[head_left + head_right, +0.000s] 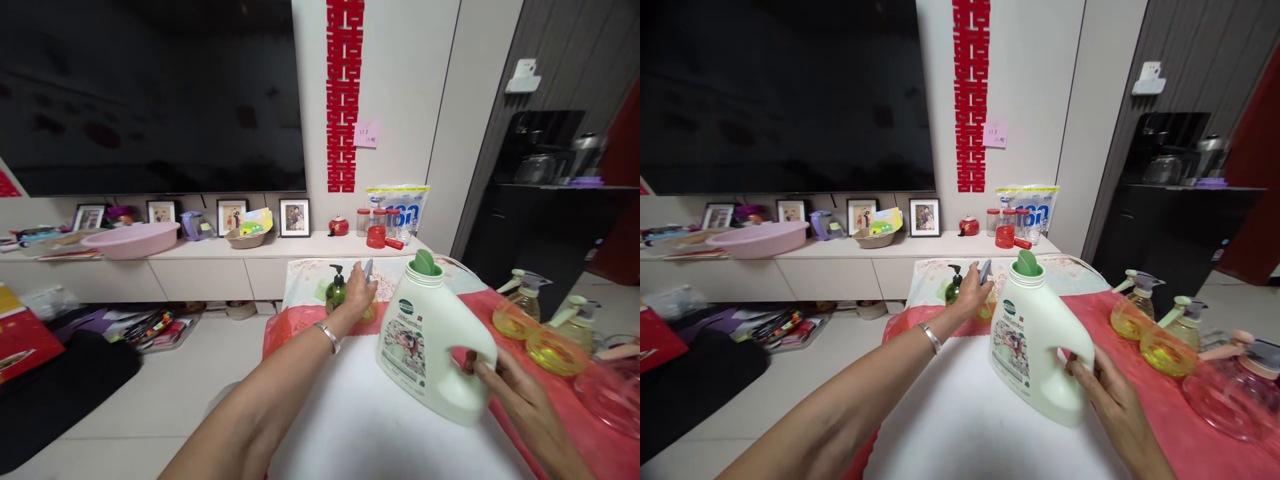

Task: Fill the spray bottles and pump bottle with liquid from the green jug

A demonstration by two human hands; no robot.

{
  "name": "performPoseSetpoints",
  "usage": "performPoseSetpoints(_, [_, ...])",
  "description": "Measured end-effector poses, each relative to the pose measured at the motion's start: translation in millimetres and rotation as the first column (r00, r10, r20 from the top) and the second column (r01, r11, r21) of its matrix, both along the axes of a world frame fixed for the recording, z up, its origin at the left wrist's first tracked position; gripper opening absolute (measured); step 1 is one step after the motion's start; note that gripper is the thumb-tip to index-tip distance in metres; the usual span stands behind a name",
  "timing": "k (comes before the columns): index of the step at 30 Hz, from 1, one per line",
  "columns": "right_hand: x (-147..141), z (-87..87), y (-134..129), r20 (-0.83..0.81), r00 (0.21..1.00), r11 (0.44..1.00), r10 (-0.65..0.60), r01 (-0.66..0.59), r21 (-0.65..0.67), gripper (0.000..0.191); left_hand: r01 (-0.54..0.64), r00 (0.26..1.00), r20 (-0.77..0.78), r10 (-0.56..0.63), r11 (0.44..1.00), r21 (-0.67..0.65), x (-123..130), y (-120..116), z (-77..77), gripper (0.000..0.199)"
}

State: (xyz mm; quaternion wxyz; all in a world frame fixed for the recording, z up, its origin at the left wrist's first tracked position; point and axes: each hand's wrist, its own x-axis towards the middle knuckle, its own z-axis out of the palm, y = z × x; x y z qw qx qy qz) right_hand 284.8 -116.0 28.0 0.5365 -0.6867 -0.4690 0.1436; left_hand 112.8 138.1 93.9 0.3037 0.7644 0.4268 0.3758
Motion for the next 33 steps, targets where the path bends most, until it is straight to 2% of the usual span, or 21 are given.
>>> performPoseSetpoints(4, [-4, 7.3, 0, 0.016, 1.000, 1.000, 0.017, -0.017, 0.006, 0.066, -0.029, 1.000, 0.009, 0.029, 0.999, -0.025, 4, 3, -14.1, 0.020])
performPoseSetpoints(7, [-7, 10.3, -1, 0.034, 0.999, 1.000, 0.012, -0.012, -0.006, 0.068, -0.044, 0.997, 0.060, 0.044, 0.999, -0.009, 0, -1, -15.4, 0.014])
performPoseSetpoints(10, [-6, 7.1, -2, 0.013, 1.000, 1.000, 0.008, -0.007, -0.007, 0.068, -0.062, 0.988, 0.142, 0.061, 0.998, 0.000, -13, -9, -4.4, 0.015])
performPoseSetpoints(15, [-1, 4.5, -3, -0.057, 0.996, 0.998, 0.063, -0.064, -0.008, 0.063, -0.018, 0.955, 0.294, 0.017, 1.000, 0.001, -67, -31, 22.9, 0.017])
performPoseSetpoints(16, [-2, 8.0, -6, -0.047, 0.998, 0.999, 0.042, -0.042, -0.002, 0.065, 0.012, 0.946, 0.324, -0.010, 1.000, -0.005, -80, -37, 26.5, 0.021])
performPoseSetpoints(18, [-7, 19.4, -15, 0.029, 0.996, 0.996, -0.084, 0.082, 0.038, 0.067, 0.081, 0.923, 0.378, -0.064, 0.996, -0.027, -107, -52, 30.7, 0.028])
performPoseSetpoints(19, [-12, 26.3, -20, 0.073, 0.983, 0.983, -0.171, 0.165, 0.085, 0.068, 0.150, 0.889, 0.446, -0.107, 0.987, -0.063, -118, -60, 31.4, 0.031])
performPoseSetpoints(20, [-18, 33.1, -25, 0.110, 0.963, 0.963, -0.244, 0.229, 0.140, 0.066, 0.252, 0.823, 0.549, -0.148, 0.960, -0.119, -128, -68, 31.4, 0.032])
performPoseSetpoints(22, [-36, 43.3, -32, 0.082, 0.961, 0.938, -0.264, 0.236, 0.253, 0.063, 0.429, 0.683, 0.713, -0.160, 0.877, -0.214, -143, -84, 30.5, 0.032])
performPoseSetpoints(24, [-60, 45.7, -32, -0.006, 0.990, 0.958, -0.139, 0.136, 0.253, 0.061, 0.529, 0.593, 0.796, -0.123, 0.805, -0.269, -151, -99, 28.9, 0.030])
performPoseSetpoints(25, [-74, 44.1, -30, -0.078, 0.997, 0.978, 0.002, 0.014, 0.210, 0.057, 0.554, 0.568, 0.816, -0.109, 0.783, -0.282, -153, -106, 28.0, 0.029])
performPoseSetpoints(26, [-88, 41.4, -26, -0.170, 0.961, 0.968, 0.220, -0.193, 0.161, 0.058, 0.576, 0.547, 0.831, -0.102, 0.766, -0.286, -154, -113, 26.9, 0.030])
performPoseSetpoints(27, [-103, 38.2, -22, -0.319, 0.869, 0.926, 0.378, -0.357, 0.124, 0.059, 0.594, 0.530, 0.842, -0.099, 0.752, -0.286, -154, -119, 25.7, 0.030])
performPoseSetpoints(28, [-117, 35.4, -18, -0.483, 0.744, 0.874, 0.461, -0.473, 0.106, 0.067, 0.605, 0.520, 0.849, -0.098, 0.744, -0.285, -153, -124, 24.5, 0.031])
performPoseSetpoints(30, [-143, 32.2, -11, -0.768, 0.409, 0.795, 0.493, -0.570, 0.207, 0.091, 0.605, 0.512, 0.855, -0.083, 0.742, -0.290, -152, -134, 21.8, 0.032])
performPoseSetpoints(31, [-153, 31.9, -8, -0.830, 0.259, 0.749, 0.493, -0.611, 0.254, 0.100, 0.599, 0.508, 0.859, -0.065, 0.744, -0.298, -151, -137, 20.4, 0.032])
performPoseSetpoints(33, [-167, 32.2, -5, -0.843, 0.081, 0.684, 0.532, -0.628, 0.371, 0.101, 0.596, 0.481, 0.877, -0.017, 0.740, -0.313, -148, -143, 17.8, 0.034])
